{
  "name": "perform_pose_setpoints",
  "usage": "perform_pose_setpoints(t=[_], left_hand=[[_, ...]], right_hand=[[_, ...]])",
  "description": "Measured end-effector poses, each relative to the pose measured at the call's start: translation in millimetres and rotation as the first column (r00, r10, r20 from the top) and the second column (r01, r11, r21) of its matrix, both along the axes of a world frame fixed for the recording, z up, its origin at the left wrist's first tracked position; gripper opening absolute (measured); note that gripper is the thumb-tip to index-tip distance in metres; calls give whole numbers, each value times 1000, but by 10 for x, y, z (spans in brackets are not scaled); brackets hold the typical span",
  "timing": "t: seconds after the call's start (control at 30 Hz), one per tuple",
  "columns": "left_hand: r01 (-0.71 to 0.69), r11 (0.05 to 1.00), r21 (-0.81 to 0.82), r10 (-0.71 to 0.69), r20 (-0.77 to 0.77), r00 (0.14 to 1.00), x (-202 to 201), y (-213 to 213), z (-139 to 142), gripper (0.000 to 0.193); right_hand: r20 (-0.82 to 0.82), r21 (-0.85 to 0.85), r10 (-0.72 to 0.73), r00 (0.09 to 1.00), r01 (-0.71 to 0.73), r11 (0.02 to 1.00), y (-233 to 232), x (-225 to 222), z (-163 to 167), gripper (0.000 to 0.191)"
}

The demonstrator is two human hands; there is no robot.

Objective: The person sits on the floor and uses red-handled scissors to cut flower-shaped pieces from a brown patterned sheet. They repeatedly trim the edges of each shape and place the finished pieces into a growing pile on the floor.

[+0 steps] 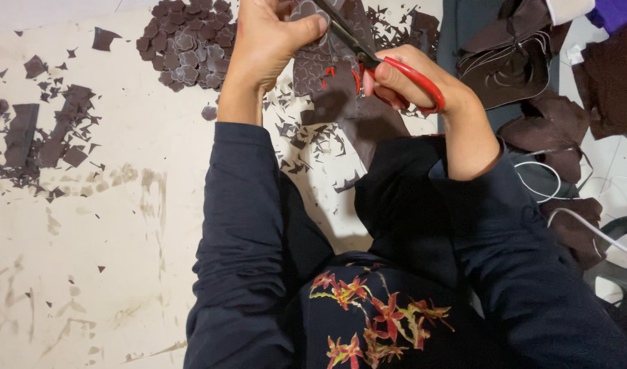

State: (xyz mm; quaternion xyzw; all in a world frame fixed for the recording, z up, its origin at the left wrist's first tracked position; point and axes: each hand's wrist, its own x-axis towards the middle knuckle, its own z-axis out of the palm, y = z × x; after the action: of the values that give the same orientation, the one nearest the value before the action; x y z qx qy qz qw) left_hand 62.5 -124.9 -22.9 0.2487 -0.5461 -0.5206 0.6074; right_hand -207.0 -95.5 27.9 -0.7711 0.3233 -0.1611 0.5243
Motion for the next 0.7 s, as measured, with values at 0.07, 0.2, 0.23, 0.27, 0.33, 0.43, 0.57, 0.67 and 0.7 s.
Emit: perform_pose_setpoints(t=[0.07,0.2,0.23,0.27,0.33,0.43,0.57,0.67,0.7], left_hand=[[-5,1000,8,5,6,1000,3,-3,-3,23],[-10,1000,-1,10,1,1000,4,-6,-9,24],[-12,1000,13,12,3,1000,4,-5,-10,24],[-15,1000,26,15,4,1000,4,-5,-10,23],[-20,1000,-3,20,-3,1000,0,-9,-7,23],[-42,999,-4,42,7,999,-4,-2,-5,23],[-30,999,19,29,9,1000,-8,3,5,19],[-44,999,-8,45,14,999,4,19,-4,18],[-49,999,3,49,22,999,5,15,-5,17]], right_hand=[[-7,5,-7,1000,7,1000,-11,-12,-13,67],[9,5,0,1000,0,1000,-46,-14,-51,68],[14,3,-3,1000,3,1000,-51,-14,-61,68],[19,1,-6,1000,6,1000,-56,-14,-72,68],[6,-4,-29,1000,29,1000,-58,-13,-94,68],[8,-15,-40,999,40,999,-62,-24,-122,69],[3,-15,-69,998,69,997,-72,-48,-147,69],[-1,-56,-61,998,61,997,-81,-65,-160,70],[-8,-52,-72,997,72,996,-83,-71,-161,71]])
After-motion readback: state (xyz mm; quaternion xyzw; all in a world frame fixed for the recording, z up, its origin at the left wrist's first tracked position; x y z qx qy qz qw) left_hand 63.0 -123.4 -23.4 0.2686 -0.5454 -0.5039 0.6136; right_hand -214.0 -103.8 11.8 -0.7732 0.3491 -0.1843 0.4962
